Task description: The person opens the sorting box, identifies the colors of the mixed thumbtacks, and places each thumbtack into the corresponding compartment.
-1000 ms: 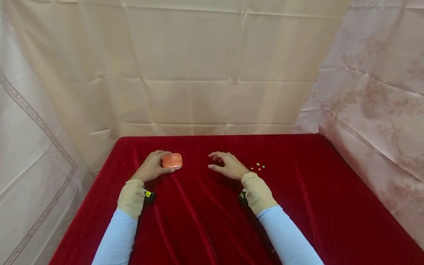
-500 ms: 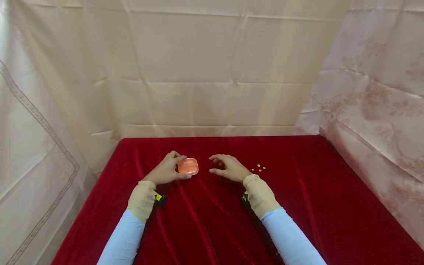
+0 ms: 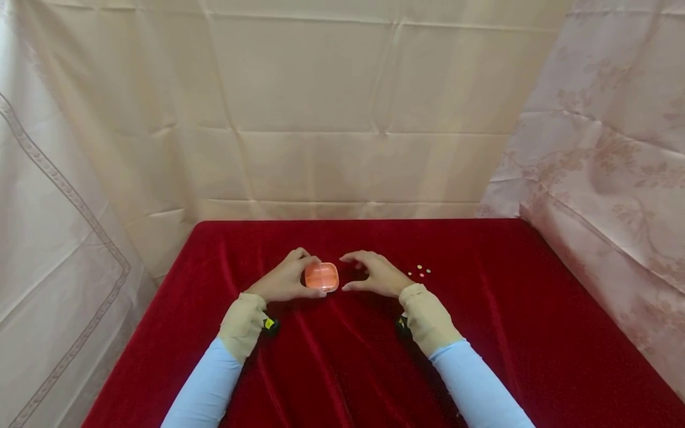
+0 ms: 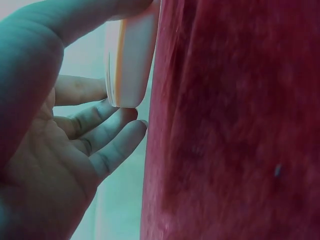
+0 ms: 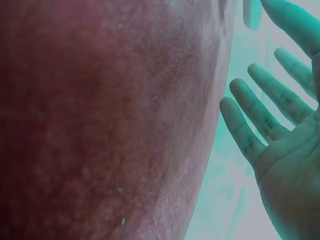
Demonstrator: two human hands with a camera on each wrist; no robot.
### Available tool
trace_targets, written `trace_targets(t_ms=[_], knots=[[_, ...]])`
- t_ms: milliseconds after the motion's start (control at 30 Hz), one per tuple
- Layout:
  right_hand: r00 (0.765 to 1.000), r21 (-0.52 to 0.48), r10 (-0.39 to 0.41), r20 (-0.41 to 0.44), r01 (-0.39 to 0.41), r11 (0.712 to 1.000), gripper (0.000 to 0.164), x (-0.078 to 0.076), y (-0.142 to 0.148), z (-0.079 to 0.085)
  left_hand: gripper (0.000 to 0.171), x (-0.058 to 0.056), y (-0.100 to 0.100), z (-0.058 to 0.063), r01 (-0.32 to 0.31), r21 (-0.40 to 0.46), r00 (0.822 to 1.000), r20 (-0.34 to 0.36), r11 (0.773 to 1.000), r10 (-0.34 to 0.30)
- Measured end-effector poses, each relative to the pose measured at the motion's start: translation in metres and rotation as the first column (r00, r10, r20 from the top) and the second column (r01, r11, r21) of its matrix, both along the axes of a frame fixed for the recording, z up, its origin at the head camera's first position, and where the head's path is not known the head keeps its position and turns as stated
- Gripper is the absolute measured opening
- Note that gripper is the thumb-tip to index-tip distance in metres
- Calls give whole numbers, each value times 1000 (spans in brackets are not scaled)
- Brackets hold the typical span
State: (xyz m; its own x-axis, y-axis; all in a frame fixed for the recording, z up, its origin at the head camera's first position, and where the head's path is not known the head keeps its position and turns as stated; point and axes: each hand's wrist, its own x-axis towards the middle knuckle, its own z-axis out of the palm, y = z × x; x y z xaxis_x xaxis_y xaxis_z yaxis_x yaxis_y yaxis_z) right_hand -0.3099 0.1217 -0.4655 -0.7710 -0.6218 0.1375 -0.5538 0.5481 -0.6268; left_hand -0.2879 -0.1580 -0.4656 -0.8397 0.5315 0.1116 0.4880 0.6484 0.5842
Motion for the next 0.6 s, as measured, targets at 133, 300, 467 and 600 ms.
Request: trace_targets(t_ms=[133, 300, 467, 600], knots=[[1000, 7, 21, -4, -21, 1000, 67, 3, 2, 1, 70, 1, 9, -2, 24, -3, 1000, -14, 1000, -24], [999, 42, 45, -28, -44, 998, 68, 9, 7, 2, 66, 4, 20, -3, 59, -3, 998, -22, 998, -59], [999, 68, 40, -15, -39, 997, 69, 17, 14, 1, 67, 7, 30, -10, 94, -10, 995, -12, 996, -94], [1000, 76, 26, 3, -26, 997, 74, 23, 18, -2, 68, 10, 36, -12, 114, -12, 993, -28, 993, -115]])
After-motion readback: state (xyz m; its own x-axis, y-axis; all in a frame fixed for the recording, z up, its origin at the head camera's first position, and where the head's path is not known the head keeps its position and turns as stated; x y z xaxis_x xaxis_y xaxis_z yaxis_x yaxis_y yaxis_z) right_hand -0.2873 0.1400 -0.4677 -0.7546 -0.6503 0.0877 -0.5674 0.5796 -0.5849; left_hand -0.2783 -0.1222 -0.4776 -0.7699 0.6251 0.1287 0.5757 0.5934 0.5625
